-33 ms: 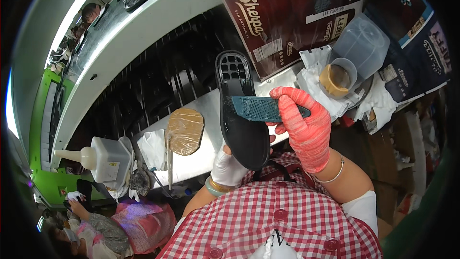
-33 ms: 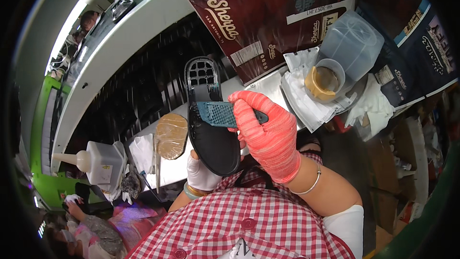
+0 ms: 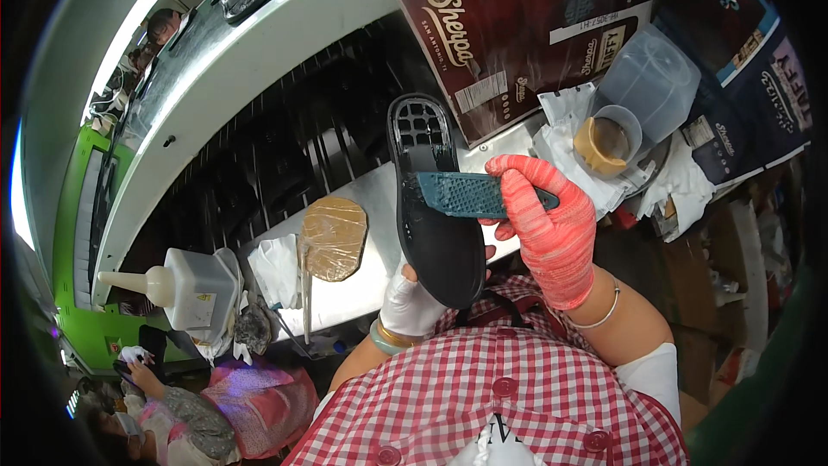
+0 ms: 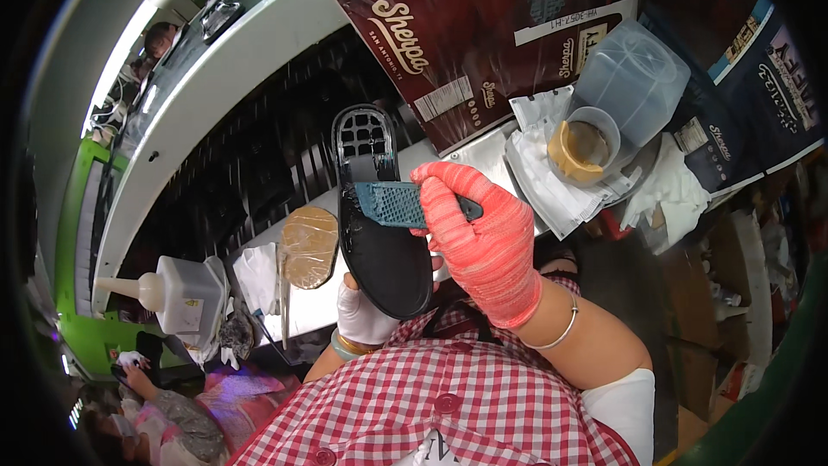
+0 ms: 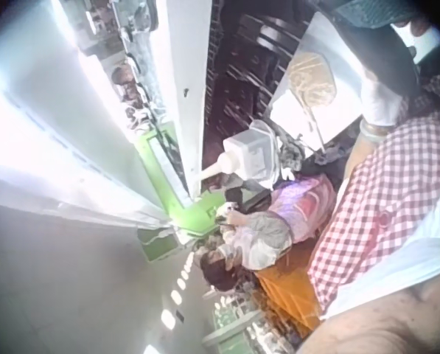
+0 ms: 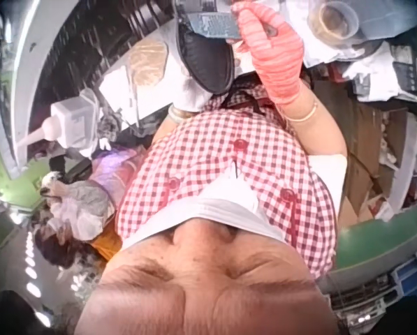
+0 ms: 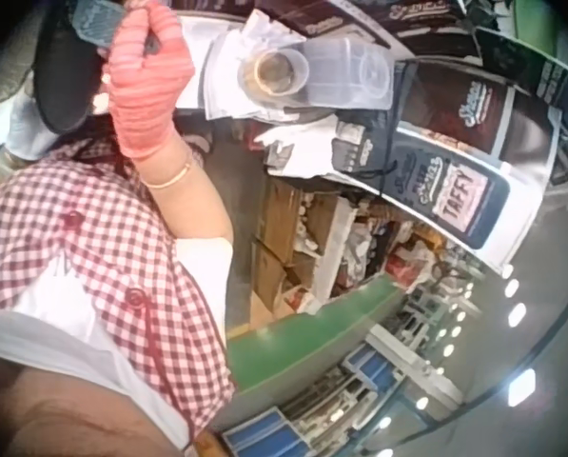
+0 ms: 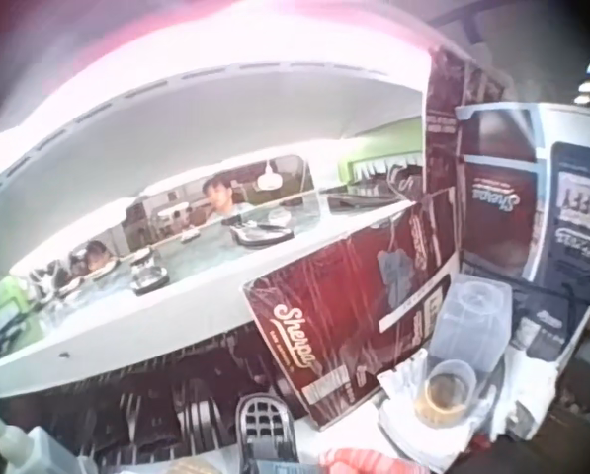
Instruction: The person scrubs the soles of black sandals using a blue brush and a cleaning solution. They repeatedly dip the brush into a small container of liquid and scrub the textured bottom of each sandal before placing it on a nearby shelf.
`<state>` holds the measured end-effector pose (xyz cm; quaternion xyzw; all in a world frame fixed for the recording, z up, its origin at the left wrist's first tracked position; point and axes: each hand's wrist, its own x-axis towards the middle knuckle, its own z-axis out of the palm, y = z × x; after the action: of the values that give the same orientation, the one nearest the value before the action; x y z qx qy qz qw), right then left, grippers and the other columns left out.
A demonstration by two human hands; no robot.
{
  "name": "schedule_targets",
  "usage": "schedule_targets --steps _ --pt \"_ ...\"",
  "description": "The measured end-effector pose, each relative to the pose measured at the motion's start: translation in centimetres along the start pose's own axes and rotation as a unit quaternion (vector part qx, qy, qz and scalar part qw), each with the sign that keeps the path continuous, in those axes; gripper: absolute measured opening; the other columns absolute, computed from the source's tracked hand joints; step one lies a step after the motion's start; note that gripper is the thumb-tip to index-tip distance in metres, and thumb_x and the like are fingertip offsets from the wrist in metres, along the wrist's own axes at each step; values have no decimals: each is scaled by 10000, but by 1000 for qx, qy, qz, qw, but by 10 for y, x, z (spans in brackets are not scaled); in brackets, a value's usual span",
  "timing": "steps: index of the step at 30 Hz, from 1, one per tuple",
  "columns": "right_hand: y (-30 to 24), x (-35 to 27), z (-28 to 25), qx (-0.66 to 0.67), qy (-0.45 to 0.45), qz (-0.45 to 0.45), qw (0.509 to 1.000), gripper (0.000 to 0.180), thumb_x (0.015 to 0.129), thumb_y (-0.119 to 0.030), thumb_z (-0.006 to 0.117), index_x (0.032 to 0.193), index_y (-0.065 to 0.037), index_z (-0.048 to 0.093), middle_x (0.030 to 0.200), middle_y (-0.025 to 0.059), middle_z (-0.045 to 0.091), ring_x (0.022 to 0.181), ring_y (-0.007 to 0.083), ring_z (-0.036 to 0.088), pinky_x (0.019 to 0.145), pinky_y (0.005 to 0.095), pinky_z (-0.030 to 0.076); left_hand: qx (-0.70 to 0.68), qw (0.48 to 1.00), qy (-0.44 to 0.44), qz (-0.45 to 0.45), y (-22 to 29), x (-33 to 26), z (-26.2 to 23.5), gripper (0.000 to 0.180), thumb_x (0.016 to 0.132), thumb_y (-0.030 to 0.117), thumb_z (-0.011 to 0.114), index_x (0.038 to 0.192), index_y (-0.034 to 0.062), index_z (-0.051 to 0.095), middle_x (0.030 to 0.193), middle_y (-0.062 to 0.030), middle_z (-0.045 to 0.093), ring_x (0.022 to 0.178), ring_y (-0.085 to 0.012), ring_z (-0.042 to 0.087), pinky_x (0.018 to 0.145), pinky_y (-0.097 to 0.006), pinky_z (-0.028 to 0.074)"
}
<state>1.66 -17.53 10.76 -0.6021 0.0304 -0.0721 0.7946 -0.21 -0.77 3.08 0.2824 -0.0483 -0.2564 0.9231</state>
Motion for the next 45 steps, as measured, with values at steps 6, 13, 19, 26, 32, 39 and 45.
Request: schedule_targets --steps 6,13,19,26,32,39,45 --pt "-10 11 0 7 -1 -20 1000 181 895 -138 574 1010 -11 631 819 39 651 629 70 615 534 184 472 51 999 7 -16 3 -4 0 982 658 503 765 1379 43 283 1281 -165 453 1158 -373 498 915 -450 493" --pt "-22 27 1 -10 -11 -13 1000 175 893 -134 570 977 5 635 826 58 649 676 85 626 571 201 507 84 995 15 -44 5 -8 4 979 652 523 755 1368 33 301 1264 -160 475 1122 -351 530 889 -433 509" --pt "-16 3 -6 -32 -61 52 996 184 892 -129 565 959 28 633 830 83 651 693 98 629 592 224 533 27 999 6 -22 0 -4 -10 897 702 510 721 1360 42 330 1271 -167 476 1133 -352 522 913 -437 490" --pt "-6 -15 -6 -38 -89 98 990 174 894 -119 561 959 24 635 810 74 642 654 100 623 575 214 524 -4 1000 24 -2 -2 -4 -20 783 799 551 592 1363 69 343 1313 -139 454 1162 -277 497 964 -437 440" --pt "-1 -24 -3 -72 -127 89 985 151 885 -89 561 957 18 640 769 66 639 657 86 615 566 209 499 -28 999 26 23 -1 -1 -25 679 865 568 475 1340 89 398 1328 -114 461 1202 -256 466 1027 -428 361" --pt "8 -22 -4 -152 -213 72 962 166 883 -108 565 975 10 638 747 62 636 625 105 612 589 220 494 62 996 55 35 3 -8 -28 638 946 534 295 1348 44 367 1298 -135 471 1193 -235 460 1029 -374 359" --pt "8 -5 6 -168 -313 103 929 224 903 -168 550 1017 9 627 775 52 625 633 99 605 587 226 496 34 997 72 -22 8 -8 -44 598 946 526 246 1205 47 492 1030 -148 608 857 -263 611 701 -365 508"
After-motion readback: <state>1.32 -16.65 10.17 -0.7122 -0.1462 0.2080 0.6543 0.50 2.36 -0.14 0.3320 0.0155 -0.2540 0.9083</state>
